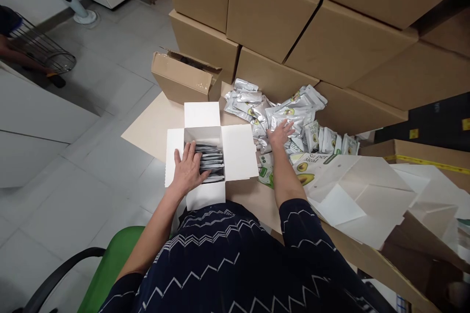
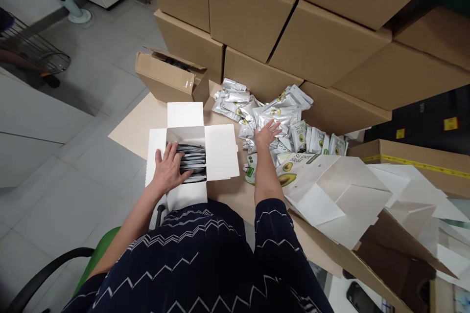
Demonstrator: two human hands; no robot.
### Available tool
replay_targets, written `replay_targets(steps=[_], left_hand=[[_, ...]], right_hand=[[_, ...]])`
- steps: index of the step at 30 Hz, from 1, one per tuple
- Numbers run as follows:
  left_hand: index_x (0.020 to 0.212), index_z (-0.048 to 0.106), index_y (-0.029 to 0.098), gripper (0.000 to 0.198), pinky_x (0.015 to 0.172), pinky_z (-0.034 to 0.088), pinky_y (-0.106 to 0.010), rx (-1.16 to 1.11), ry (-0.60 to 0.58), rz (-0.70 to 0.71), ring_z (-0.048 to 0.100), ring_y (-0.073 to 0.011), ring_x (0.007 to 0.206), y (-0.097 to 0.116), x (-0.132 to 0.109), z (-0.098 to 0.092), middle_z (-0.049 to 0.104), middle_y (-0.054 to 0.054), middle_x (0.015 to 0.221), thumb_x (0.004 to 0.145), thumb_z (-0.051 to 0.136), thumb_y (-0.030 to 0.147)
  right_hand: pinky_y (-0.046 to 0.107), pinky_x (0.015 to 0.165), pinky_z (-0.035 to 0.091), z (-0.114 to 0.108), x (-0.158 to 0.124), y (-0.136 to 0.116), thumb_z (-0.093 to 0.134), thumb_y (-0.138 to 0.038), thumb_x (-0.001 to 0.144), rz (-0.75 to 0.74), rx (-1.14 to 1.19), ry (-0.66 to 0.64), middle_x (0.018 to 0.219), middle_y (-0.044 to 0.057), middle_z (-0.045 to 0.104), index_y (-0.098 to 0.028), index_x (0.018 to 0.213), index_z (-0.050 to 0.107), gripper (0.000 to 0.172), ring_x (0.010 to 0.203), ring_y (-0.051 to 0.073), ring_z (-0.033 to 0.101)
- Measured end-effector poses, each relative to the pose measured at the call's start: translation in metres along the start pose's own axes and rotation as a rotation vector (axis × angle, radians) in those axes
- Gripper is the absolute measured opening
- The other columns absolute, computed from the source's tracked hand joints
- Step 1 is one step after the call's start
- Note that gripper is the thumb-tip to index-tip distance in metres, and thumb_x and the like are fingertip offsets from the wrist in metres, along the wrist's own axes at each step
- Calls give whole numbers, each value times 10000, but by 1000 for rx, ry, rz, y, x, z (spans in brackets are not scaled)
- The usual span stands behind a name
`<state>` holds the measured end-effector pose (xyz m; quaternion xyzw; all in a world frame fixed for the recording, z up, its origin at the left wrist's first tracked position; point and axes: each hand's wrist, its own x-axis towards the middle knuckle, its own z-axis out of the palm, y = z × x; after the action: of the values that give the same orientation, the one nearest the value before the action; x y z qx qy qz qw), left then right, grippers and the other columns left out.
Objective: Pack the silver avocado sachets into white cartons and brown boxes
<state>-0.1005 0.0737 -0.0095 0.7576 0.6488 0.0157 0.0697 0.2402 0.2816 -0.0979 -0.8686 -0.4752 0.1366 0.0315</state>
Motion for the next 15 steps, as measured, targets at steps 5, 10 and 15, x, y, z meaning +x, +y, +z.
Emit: replay_targets(steps=[5, 10, 15], left_hand=[[1247, 504, 178, 550, 1163, 165, -727, -11, 8, -4, 207, -426, 1520, -1, 0, 2, 244, -251, 1634, 836, 631, 521], [1232, 517, 179, 535, 1164, 166, -729, -20, 6, -10, 209, -428, 1519, 0, 0, 1, 245, -244, 1636, 837, 625, 523], [1226, 523, 160, 525, 1159, 180, -733, -2, -20, -12, 195, -425, 1525, 1, 0, -2, 231, -257, 1636, 852, 600, 522]], right_hand=[[512, 1166, 313, 9, -15, 3, 470, -200, 888, -74, -36, -19, 1666, 244, 55, -66, 1612, 147, 805, 1516, 388, 152], [512, 1044, 454, 16, -27, 5, 342, -90, 911, -66, -67, 6, 1675, 201, 85, -132, 1621, 185, 728, 1498, 392, 167], [463, 952, 507, 8, -28, 0, 343, -73, 919, -94, -121, 24, 1594, 256, 255, -127, 1601, 235, 693, 1364, 361, 384]])
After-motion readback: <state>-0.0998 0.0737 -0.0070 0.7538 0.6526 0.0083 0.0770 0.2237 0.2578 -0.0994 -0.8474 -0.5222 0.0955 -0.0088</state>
